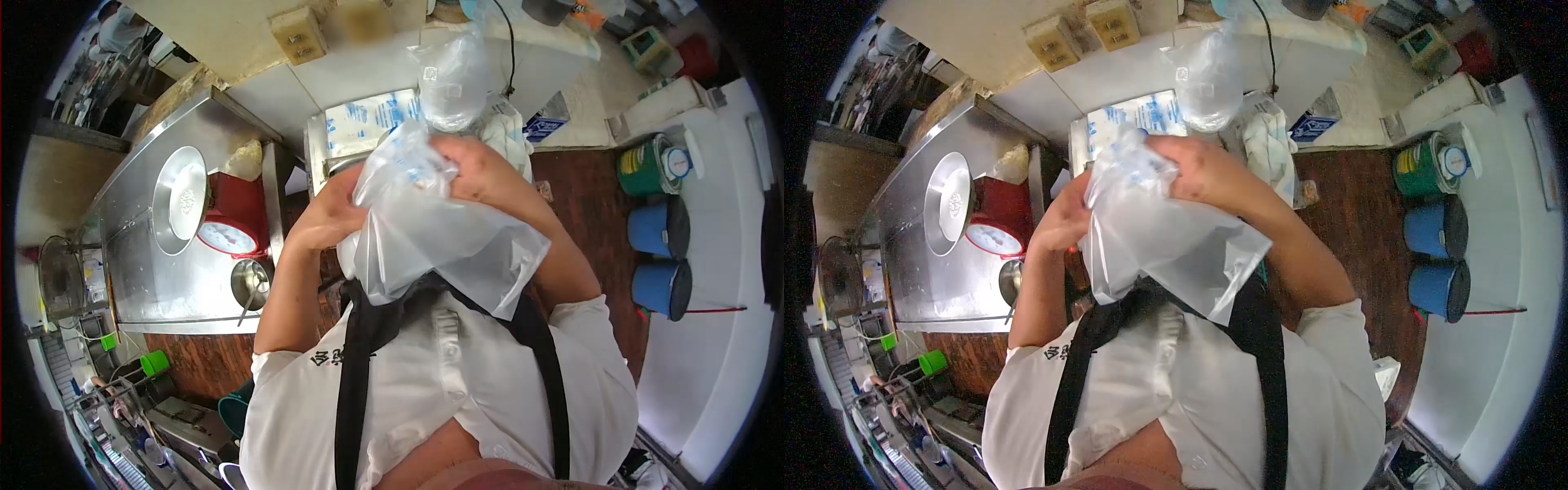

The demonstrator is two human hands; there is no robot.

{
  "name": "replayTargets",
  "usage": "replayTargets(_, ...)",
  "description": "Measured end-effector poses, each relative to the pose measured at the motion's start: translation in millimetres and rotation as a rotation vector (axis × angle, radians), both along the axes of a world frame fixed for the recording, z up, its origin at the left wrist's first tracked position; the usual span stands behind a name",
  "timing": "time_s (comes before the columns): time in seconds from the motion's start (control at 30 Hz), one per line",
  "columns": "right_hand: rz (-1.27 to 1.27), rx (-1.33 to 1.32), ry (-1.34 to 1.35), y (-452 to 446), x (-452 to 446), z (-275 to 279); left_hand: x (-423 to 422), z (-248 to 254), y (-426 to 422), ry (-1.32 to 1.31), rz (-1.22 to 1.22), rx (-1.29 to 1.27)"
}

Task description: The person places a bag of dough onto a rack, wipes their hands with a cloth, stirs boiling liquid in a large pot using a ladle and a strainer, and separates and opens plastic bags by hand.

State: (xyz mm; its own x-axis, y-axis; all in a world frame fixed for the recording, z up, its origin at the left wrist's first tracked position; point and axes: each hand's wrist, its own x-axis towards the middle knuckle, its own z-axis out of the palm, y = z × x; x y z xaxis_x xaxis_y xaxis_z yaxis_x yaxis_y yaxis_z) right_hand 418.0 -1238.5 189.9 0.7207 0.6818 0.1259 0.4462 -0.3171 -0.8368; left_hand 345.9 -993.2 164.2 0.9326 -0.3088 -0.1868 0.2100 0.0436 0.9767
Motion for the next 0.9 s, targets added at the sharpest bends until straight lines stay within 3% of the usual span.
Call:
replayTargets(0.03, 0.069, -0.075, -0.111, 4, 2, -2, 4, -2, 3, 0.006, -0.027, 0.06)
replayTargets(0.1, 0.085, 0.163, 0.098, 14, 0, -1, 3, 11, -2, -0.015, -0.014, 0.18)
replayTargets(0.2, -0.054, 0.541, 0.315, 4, 8, -16, -5, -26, 8, -0.172, 0.416, 0.154)
replayTargets(0.23, -0.129, 0.671, 0.372, -5, 12, -23, -4, -25, 16, -0.14, 0.511, 0.254)
replayTargets(0.3, -0.204, 0.764, 0.507, -32, 7, -28, -14, -23, 20, -0.176, 0.72, 0.107)
replayTargets(0.33, -0.188, 0.755, 0.51, -36, -3, -30, -17, -21, 19, -0.249, 0.786, 0.016)
replayTargets(0.47, -0.079, 0.572, 0.386, -31, -41, -29, -26, -27, 17, -0.356, 0.794, 0.166)
replayTargets(0.53, -0.165, 0.471, 0.39, -21, -44, -11, -27, -31, 18, -0.366, 0.799, 0.15)
replayTargets(0.57, -0.152, 0.541, 0.327, -24, -35, -13, -26, -31, 18, -0.374, 0.801, 0.141)
replayTargets(0.7, -0.181, 0.708, 0.656, -23, -11, 1, -33, -26, 16, -0.39, 0.759, 0.421)
replayTargets(0.8, -0.045, 0.424, 0.461, -10, -19, 17, -36, -38, 16, -0.452, 0.704, 0.482)
replayTargets(0.83, -0.132, 0.351, 0.449, -8, -19, 18, -37, -39, 16, -0.472, 0.7, 0.474)
replayTargets(0.9, -0.135, 0.399, 0.489, -10, -17, 8, -40, -52, 23, -0.514, 0.73, 0.505)
